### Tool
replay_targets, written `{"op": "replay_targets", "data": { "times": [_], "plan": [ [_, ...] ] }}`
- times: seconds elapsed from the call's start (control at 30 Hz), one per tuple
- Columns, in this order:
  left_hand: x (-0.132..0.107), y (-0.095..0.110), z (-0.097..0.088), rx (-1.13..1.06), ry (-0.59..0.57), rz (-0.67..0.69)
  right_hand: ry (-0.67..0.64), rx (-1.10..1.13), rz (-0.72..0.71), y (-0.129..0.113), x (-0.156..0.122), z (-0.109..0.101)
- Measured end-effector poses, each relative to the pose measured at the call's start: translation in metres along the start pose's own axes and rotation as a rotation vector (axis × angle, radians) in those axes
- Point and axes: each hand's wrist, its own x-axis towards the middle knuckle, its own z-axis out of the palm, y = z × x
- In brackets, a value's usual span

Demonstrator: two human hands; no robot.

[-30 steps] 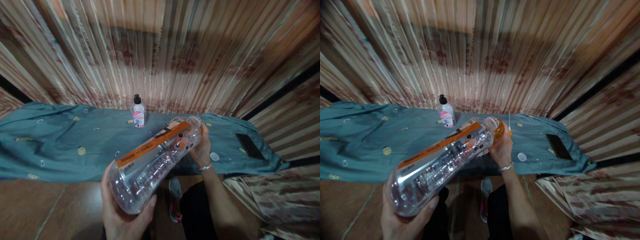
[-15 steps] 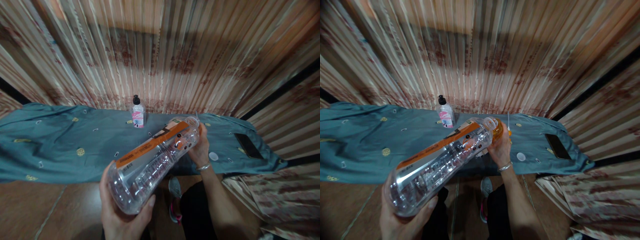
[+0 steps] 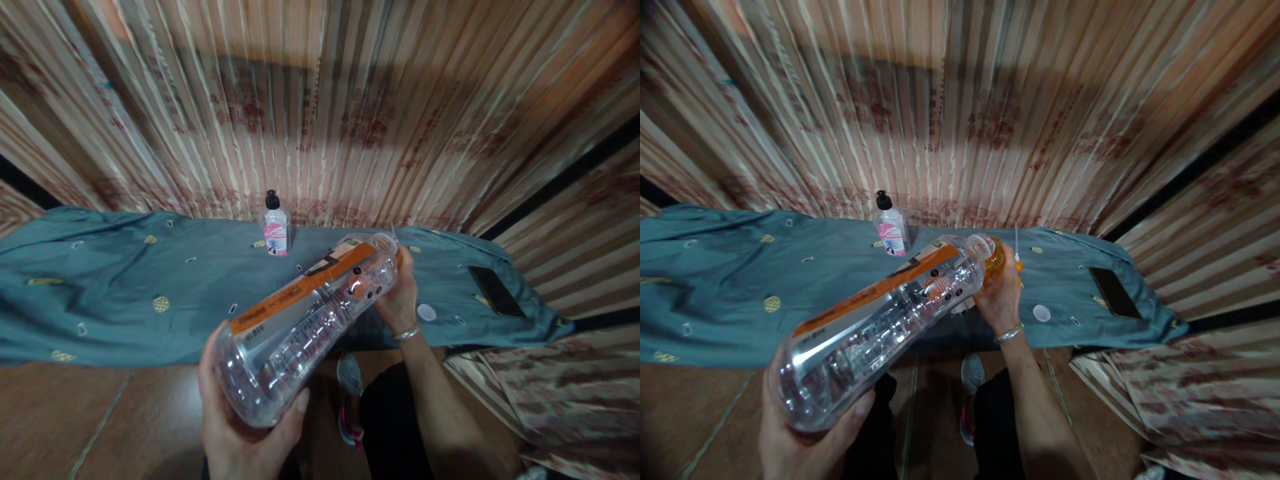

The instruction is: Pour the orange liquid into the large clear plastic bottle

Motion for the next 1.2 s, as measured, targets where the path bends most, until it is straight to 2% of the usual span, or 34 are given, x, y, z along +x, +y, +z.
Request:
{"op": "replay_targets", "data": {
  "times": [0.23,0.97,1.2],
  "plan": [
    [0.0014,0.0021,-0.0014,0.019,-0.002,-0.008,0.030,-0.013,-0.020,0.0058,-0.0022,0.0038],
    [0.0011,0.0020,-0.0031,0.057,0.017,0.022,0.010,0.004,0.002,0.0037,-0.0022,0.0033],
    [0.0005,0.0012,-0.0064,0.052,0.020,-0.009,0.034,0.000,-0.037,0.0058,-0.0032,0.0049]
  ]
}}
